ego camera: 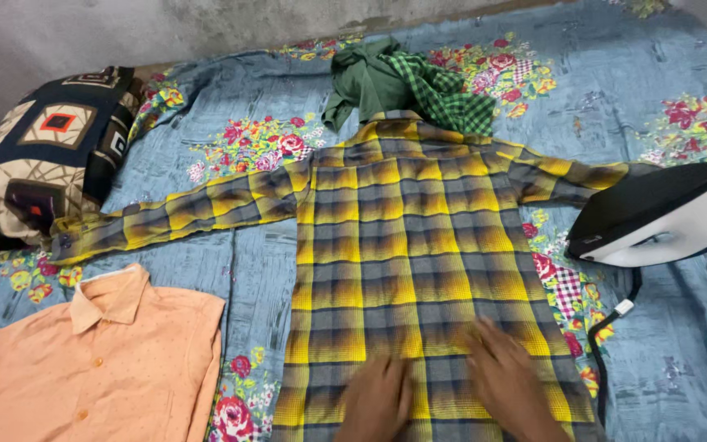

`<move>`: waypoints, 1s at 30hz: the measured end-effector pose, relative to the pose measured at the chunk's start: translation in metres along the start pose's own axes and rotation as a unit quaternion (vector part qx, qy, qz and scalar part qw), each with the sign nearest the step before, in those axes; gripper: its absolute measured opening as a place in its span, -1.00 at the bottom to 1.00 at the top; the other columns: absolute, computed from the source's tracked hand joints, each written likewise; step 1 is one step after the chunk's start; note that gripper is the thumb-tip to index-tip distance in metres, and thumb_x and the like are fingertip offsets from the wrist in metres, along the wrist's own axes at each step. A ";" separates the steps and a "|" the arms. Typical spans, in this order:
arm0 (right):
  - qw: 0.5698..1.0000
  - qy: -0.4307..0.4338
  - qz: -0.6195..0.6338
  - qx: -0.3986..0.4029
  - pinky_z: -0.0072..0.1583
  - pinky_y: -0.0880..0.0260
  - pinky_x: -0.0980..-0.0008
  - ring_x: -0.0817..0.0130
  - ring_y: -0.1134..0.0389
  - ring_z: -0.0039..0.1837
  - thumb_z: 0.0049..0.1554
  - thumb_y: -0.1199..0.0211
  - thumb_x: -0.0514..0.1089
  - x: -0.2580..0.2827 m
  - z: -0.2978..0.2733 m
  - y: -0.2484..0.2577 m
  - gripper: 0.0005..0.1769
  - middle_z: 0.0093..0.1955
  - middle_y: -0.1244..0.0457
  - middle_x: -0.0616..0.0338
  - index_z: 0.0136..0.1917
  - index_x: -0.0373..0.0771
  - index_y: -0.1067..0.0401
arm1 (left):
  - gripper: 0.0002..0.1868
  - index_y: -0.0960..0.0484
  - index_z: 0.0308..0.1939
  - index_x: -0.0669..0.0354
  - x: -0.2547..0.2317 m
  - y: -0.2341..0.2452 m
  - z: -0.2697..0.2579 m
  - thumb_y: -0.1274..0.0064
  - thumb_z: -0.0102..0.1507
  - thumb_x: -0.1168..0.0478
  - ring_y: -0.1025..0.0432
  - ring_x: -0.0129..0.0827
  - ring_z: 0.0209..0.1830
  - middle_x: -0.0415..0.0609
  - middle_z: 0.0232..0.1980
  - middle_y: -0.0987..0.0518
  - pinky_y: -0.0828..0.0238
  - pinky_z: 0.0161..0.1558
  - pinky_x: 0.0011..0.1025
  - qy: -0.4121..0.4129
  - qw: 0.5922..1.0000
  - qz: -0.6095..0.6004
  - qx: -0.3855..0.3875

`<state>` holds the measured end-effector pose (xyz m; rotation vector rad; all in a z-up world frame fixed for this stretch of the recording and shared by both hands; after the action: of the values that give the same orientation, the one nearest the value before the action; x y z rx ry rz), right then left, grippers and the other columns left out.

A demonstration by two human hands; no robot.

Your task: The person irons a yellow and black plaid shirt laid out on a bed. They smooth the fabric with their hands, use a white electric iron to press the back and sleeves, then flip the shirt to iron the front and collar.

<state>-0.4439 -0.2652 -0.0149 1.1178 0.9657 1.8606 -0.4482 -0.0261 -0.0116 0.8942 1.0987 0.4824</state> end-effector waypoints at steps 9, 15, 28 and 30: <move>0.990 -0.026 -0.128 0.058 0.44 -0.02 -0.09 0.00 0.01 0.63 0.15 -0.08 0.27 -0.033 0.165 -0.044 -0.18 0.62 -0.01 -0.02 0.50 -0.25 -0.19 | -0.17 -0.15 0.55 -0.02 0.077 0.033 0.163 0.07 0.28 -0.25 0.10 0.07 0.60 0.18 0.65 -0.02 0.19 0.41 0.25 0.069 0.983 0.161 -0.053; 0.975 -0.096 -0.201 -0.019 0.42 0.02 -0.21 -0.17 0.00 0.55 0.13 -0.07 0.23 -0.105 0.157 -0.039 -0.18 0.56 0.00 -0.23 0.47 -0.35 -0.21 | -0.16 -0.07 0.53 0.11 0.140 0.066 0.127 0.08 0.26 -0.13 0.15 0.07 0.63 0.15 0.60 -0.02 0.25 0.46 0.16 0.164 0.956 0.235 -0.062; 0.991 0.042 -0.107 0.074 0.41 0.12 -0.29 0.07 0.05 0.64 0.22 -0.01 0.22 -0.097 0.367 -0.131 -0.30 0.65 -0.01 0.25 0.54 -0.05 -0.21 | -0.12 -0.12 0.58 -0.07 0.209 0.023 0.366 0.23 0.28 -0.39 0.16 -0.10 0.62 0.05 0.68 0.04 0.31 0.46 0.20 0.069 0.965 0.253 -0.003; 0.997 0.056 -0.006 0.059 0.53 0.09 -0.21 0.20 0.02 0.66 0.25 0.04 0.28 -0.119 0.364 -0.131 -0.35 0.63 -0.04 0.29 0.51 0.00 -0.25 | -0.13 -0.09 0.59 -0.03 0.249 0.065 0.358 0.23 0.31 -0.36 0.11 -0.09 0.63 0.00 0.65 0.01 0.26 0.45 0.22 0.099 0.961 0.257 -0.040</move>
<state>-0.0422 -0.2309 -0.0494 1.0813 1.1566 1.8939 -0.0159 0.0573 -0.0354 1.0769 1.0125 1.0588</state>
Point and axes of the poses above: each hand's wrist, its own z-axis towards the middle knuckle, its own y-axis out of the back of the hand, x = y × z, the point moved 4 cm from there along z, towards the middle knuckle
